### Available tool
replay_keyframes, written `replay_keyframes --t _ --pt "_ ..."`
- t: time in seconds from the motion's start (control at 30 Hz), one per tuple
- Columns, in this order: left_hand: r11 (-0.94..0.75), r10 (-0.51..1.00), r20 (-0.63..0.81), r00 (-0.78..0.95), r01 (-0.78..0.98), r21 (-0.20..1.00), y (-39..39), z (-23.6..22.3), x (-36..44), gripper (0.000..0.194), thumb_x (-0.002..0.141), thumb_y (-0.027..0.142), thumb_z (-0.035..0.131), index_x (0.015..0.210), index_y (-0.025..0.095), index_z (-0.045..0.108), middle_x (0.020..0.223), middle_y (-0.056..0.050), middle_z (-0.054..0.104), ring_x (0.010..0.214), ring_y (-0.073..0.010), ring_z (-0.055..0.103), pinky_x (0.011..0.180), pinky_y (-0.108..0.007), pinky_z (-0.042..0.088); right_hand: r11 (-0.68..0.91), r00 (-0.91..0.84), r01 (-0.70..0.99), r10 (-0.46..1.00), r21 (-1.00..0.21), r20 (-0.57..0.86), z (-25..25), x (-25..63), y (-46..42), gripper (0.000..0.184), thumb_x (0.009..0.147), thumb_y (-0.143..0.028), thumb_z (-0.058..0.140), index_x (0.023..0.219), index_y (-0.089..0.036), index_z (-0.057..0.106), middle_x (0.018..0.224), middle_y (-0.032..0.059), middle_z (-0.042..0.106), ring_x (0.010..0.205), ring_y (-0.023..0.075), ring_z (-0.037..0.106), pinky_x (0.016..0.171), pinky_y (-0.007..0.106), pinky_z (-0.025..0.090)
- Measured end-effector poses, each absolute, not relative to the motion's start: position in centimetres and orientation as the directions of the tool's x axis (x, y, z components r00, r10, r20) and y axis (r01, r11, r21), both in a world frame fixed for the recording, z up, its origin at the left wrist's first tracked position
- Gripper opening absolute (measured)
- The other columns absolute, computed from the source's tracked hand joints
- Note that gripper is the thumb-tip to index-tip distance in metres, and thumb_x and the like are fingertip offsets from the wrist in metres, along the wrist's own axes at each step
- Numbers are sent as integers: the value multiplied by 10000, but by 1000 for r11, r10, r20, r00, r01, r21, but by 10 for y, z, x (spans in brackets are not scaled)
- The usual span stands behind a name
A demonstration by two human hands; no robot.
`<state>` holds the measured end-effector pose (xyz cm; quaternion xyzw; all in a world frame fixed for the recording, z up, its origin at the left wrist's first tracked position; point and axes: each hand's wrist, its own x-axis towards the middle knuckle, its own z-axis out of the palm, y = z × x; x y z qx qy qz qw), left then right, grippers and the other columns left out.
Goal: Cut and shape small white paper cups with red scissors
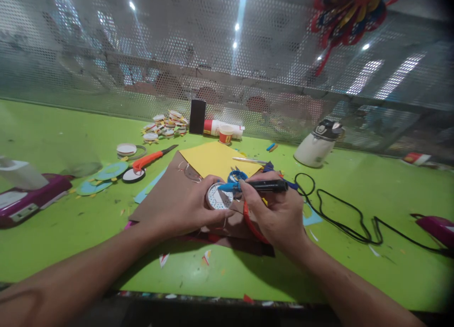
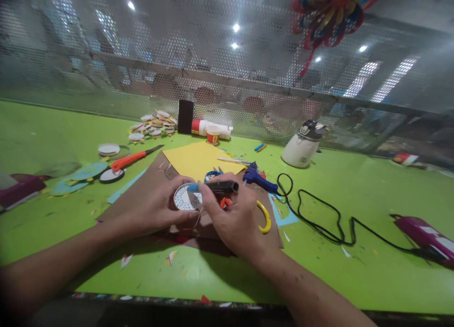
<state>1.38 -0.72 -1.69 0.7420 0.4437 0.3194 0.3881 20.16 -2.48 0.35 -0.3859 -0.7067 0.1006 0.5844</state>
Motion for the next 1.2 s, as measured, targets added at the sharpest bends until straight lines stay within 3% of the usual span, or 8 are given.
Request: replay_keyframes --t 0.17,0.6,1.2 --pt "-334 892 155 426 387 860 -6 -20 14 430 782 416 726 1089 193 525 900 -23 651 778 -199 616 646 -297 468 675 -6 424 669 -604 743 0 204 -24 103 849 -260 710 786 -187 671 685 -2 677 653 167 652 615 303 534" --pt "-340 900 185 396 369 865 -6 -16 14 454 800 510 700 1091 191 559 856 -29 663 738 -190 606 617 -281 446 666 61 489 619 -564 783 4 208 -24 197 844 -310 723 691 -214 644 609 -25 643 591 163 604 620 334 491" --pt "-315 896 144 420 374 872 -8 -13 16 438 806 460 698 1100 182 531 910 -38 653 799 -208 619 678 -315 471 689 10 446 634 -571 773 1 207 -23 134 860 -269 715 752 -201 674 666 -32 691 603 129 635 609 276 509"
